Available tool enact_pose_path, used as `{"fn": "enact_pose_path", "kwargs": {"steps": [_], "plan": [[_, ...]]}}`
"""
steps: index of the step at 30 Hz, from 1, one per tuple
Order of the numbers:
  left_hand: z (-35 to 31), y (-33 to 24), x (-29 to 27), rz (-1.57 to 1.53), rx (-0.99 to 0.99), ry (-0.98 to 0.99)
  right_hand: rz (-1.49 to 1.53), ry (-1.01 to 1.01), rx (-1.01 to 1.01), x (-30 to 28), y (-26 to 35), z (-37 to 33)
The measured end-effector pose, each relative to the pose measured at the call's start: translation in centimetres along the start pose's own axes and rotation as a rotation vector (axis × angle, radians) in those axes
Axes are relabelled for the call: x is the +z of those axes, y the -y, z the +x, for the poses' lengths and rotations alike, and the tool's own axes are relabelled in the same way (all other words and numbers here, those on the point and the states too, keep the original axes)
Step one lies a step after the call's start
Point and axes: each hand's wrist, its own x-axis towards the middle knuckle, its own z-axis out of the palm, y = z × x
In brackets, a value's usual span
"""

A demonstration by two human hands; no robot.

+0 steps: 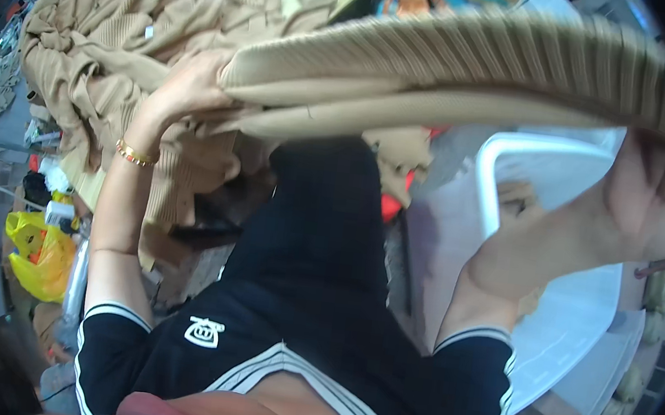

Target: Using small scissors to trim loose threads and inspect buttons on sweaters in a textile manufacturing facility.

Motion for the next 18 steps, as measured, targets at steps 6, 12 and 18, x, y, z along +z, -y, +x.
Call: {"fn": "enact_pose_path", "kwargs": {"steps": [6, 12, 18], "plan": [[-1.5, 2.5, -2.7, -0.394, -0.024, -0.244, -0.017, -0.281, -0.053, -1.5, -2.4, -3.6], [1.6, -0.3, -11.1, -0.599, 0.438, -0.928, -0.146, -0.342, 0.190, -2.8, -9.2, -7.5], [0.7, -18.9, -12.7, -0.430, 0.470, -0.496, 0.163, -0.041, 0.189, 2.5, -10.2, -8.3]]}}
